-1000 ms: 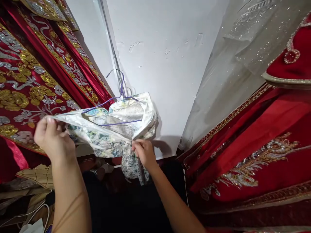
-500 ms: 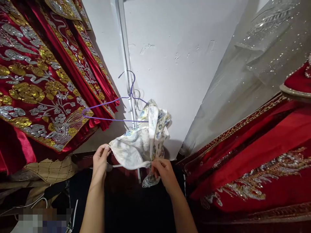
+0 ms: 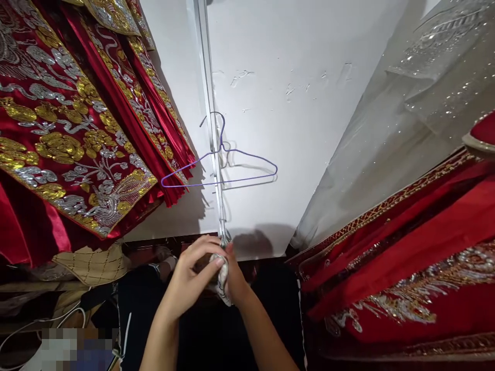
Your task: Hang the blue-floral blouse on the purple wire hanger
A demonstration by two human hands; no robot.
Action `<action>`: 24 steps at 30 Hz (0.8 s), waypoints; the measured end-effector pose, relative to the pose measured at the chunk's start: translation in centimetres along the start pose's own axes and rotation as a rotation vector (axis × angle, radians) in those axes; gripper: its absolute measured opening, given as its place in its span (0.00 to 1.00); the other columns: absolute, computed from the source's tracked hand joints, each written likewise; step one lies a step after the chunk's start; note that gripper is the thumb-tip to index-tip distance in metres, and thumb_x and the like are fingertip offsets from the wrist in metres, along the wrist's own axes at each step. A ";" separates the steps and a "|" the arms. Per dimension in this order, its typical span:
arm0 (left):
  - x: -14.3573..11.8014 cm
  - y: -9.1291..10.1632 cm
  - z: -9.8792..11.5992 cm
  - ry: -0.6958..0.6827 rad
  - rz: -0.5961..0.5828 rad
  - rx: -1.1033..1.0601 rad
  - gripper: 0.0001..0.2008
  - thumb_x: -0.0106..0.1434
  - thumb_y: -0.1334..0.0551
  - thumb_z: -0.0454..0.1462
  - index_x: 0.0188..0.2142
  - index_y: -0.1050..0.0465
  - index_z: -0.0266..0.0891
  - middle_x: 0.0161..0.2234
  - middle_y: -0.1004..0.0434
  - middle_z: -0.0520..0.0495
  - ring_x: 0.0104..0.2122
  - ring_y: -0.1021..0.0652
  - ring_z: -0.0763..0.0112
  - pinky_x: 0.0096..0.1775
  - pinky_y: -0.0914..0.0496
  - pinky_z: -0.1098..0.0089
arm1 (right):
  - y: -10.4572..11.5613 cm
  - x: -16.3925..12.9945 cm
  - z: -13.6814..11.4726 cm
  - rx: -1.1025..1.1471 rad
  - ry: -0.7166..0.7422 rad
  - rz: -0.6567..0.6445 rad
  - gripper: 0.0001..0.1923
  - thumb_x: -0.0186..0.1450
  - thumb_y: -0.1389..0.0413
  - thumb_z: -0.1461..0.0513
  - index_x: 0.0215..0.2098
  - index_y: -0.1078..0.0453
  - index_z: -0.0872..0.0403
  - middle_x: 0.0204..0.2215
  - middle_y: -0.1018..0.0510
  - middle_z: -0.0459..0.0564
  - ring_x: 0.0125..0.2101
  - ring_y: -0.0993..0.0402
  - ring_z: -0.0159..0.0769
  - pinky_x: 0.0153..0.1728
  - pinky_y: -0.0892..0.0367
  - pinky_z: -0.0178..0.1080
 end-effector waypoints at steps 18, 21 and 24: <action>-7.8 8.8 -7.5 0.504 0.018 0.368 0.22 0.68 0.43 0.53 0.40 0.20 0.40 0.36 0.20 0.47 0.37 0.25 0.62 0.38 0.31 0.70 | 2.2 11.4 -13.5 -0.908 0.578 0.178 0.19 0.59 0.40 0.59 0.49 0.25 0.53 0.46 0.19 0.51 0.46 0.23 0.44 0.49 0.30 0.43; -8.4 8.0 -6.9 0.478 -0.079 0.403 0.24 0.70 0.46 0.53 0.34 0.22 0.38 0.32 0.22 0.48 0.33 0.26 0.65 0.36 0.33 0.71 | 4.1 13.5 -12.4 -1.060 0.496 0.110 0.17 0.63 0.44 0.58 0.49 0.23 0.52 0.48 0.18 0.52 0.50 0.23 0.48 0.53 0.31 0.47; -8.2 8.4 -6.8 0.507 -0.155 0.554 0.23 0.70 0.47 0.52 0.30 0.25 0.40 0.26 0.26 0.49 0.28 0.27 0.66 0.33 0.36 0.71 | 5.6 12.3 -12.2 -1.164 0.412 0.018 0.17 0.66 0.47 0.59 0.48 0.21 0.52 0.47 0.17 0.50 0.49 0.22 0.49 0.53 0.30 0.47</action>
Point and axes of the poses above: each hand's wrist, its own x-axis towards the middle knuckle, its own y-axis out of the back of the hand, z = x × y, the point moved 7 cm from there along x, towards the middle knuckle
